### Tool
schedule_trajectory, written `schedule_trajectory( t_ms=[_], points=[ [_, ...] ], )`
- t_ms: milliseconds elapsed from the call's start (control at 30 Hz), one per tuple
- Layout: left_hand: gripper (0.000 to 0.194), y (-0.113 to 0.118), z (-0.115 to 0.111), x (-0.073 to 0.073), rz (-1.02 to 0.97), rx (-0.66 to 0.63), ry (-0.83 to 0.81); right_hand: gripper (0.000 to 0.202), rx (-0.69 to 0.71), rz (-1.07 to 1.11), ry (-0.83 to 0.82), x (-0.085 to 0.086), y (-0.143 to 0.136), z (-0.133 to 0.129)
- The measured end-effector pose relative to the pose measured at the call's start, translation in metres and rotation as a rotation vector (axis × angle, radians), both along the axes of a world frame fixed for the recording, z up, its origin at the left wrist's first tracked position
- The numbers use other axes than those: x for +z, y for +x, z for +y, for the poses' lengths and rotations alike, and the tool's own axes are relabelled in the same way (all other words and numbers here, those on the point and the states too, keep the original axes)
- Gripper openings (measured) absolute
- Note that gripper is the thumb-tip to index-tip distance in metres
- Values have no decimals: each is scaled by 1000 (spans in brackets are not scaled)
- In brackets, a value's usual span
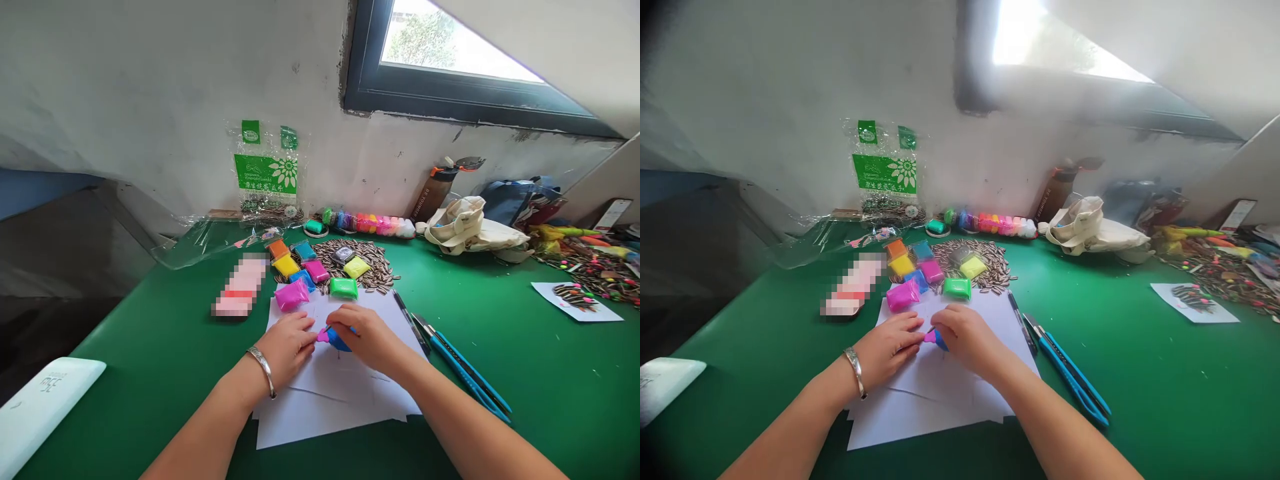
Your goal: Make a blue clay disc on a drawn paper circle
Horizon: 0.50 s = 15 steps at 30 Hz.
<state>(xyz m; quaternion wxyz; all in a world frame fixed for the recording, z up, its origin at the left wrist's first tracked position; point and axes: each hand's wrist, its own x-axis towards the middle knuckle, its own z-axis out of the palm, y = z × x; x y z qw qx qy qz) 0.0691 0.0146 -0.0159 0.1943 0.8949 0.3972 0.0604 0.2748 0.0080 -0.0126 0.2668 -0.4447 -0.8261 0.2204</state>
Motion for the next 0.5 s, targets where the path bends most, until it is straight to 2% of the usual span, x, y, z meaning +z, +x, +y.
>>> schedule_trajectory(
  t_ms=[200,500],
  points=[
    [31,3,2,3,33,-26,-15,17,130,-185,115,-19,-10,-2],
    [25,3,2,-2,7,-20,21,16,154,-338,311,-28,-14,0]
  ],
)
